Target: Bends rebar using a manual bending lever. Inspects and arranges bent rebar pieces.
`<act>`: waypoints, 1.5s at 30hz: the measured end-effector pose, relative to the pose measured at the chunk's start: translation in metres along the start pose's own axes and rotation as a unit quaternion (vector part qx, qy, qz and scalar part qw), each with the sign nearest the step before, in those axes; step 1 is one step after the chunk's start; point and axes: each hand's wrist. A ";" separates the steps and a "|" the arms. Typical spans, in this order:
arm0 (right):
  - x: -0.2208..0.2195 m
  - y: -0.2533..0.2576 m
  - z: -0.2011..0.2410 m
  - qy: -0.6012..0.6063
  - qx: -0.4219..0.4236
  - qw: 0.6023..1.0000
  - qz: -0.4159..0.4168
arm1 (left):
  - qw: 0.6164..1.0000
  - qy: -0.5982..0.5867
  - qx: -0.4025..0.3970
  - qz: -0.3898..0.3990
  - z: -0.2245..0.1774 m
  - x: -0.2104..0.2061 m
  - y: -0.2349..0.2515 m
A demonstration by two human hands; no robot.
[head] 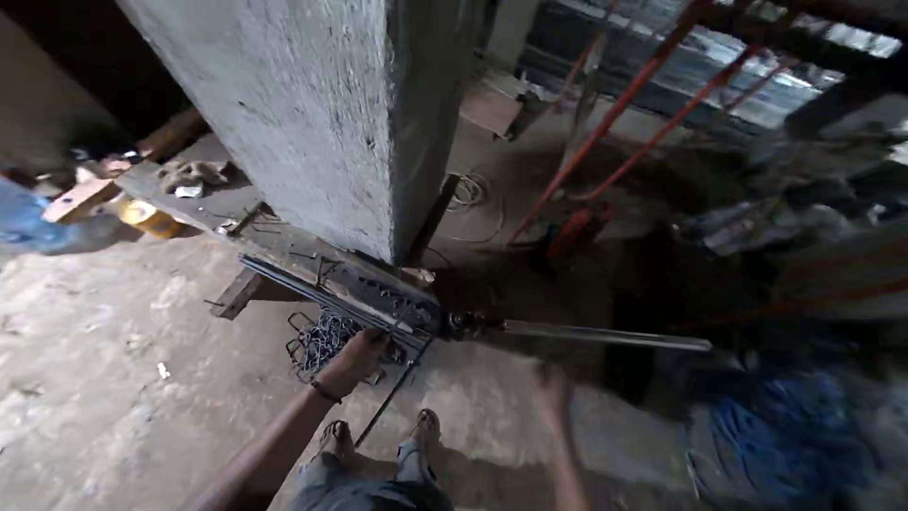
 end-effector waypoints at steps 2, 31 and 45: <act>-0.045 -0.063 0.035 0.168 -0.037 0.943 0.283 | 1.000 -0.010 0.005 -0.010 -0.015 -0.013 -0.018; -0.082 0.041 0.095 -0.282 0.419 0.821 0.267 | 0.865 0.265 -0.177 -0.387 0.029 -0.122 0.001; -0.107 0.278 0.169 -0.274 0.545 0.783 0.124 | 0.763 0.469 -0.440 -0.061 0.032 -0.061 0.041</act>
Point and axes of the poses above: each hand's wrist, its own y-axis towards the middle knuckle, its own x-axis out of the back of the hand, z = x × y, and after that the axes turned 10 degrees about -z, right-handed
